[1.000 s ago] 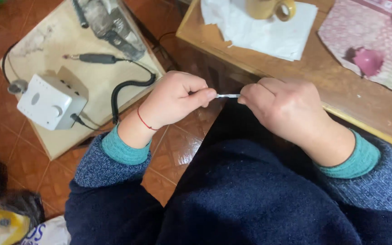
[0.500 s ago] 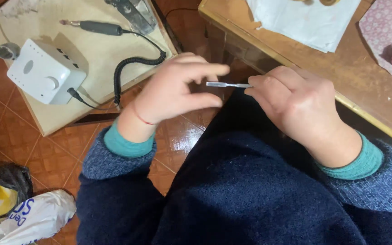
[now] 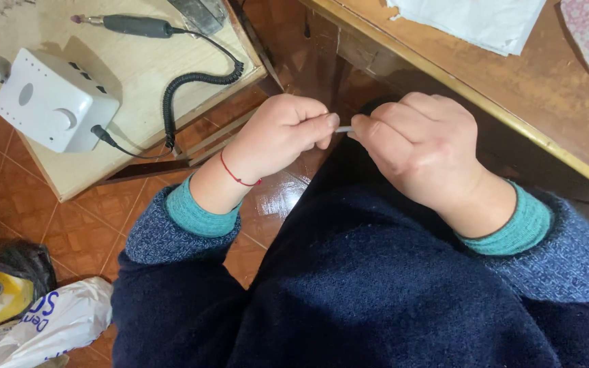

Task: The recorder is shown applying wax and using dental tools to shape a pink wax model on top of a teal dental impression.

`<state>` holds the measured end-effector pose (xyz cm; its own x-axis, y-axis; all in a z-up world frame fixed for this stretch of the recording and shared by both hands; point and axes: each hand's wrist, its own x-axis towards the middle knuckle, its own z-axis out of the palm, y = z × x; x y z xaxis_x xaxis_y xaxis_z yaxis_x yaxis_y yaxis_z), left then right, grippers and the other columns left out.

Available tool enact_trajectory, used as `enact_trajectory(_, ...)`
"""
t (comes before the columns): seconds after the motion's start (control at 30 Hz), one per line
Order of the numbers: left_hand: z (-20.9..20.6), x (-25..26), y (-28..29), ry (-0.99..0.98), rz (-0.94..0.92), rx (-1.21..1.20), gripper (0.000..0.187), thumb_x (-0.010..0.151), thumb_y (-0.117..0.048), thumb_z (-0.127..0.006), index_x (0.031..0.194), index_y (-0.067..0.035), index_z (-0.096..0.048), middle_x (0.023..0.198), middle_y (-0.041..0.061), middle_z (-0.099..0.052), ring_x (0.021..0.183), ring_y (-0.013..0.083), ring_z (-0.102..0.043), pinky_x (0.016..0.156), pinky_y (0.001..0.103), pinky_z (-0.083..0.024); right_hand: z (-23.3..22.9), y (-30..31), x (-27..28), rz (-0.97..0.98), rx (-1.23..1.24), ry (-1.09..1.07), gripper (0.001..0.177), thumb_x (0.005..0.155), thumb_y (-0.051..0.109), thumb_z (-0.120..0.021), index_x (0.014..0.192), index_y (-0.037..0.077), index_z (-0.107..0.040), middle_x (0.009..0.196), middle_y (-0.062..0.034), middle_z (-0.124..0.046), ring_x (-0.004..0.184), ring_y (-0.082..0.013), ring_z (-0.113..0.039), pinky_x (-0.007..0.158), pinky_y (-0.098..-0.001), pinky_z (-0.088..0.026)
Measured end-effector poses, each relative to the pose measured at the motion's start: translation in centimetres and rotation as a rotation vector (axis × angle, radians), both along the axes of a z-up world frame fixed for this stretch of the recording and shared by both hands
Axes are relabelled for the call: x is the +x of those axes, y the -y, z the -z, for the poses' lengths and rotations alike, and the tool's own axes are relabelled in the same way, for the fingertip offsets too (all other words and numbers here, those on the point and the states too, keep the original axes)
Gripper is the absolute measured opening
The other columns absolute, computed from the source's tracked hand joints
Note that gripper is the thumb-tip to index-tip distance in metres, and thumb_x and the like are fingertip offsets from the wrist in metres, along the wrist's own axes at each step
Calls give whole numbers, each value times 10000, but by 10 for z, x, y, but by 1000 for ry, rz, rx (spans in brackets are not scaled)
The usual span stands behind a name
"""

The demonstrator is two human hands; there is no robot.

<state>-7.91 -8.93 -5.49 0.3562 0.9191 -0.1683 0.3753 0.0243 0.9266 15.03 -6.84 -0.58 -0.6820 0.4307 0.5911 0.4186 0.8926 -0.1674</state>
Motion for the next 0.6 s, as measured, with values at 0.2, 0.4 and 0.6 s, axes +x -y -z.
enact_trajectory(0.2,-1,-6,6,-6,-6,-20,350,1027,-300,-600,790,-73,-723,681,18,-678,623,115,-609,607,277,-495,-1,-1,-4,-14,-26,-37,179,813,31,-860,818,59,-682,817,-59,-667,681,-228,-624,576,-344,-484)
enact_trajectory(0.4,-11,-15,13,-138,-56,176,302,1024,-286,-610,838,-72,-712,730,42,-704,645,129,-662,609,288,-505,2,-1,1,9,-41,-50,194,763,52,-864,869,46,-702,813,-63,-654,691,-235,-635,585,-340,-500)
enact_trajectory(0.6,-1,-39,14,-319,-381,306,337,1047,-230,-661,794,-8,-634,690,105,-605,638,225,-597,619,338,-481,9,-5,19,100,-69,-53,237,816,48,-894,868,56,-663,848,-78,-667,744,-269,-651,636,-371,-510)
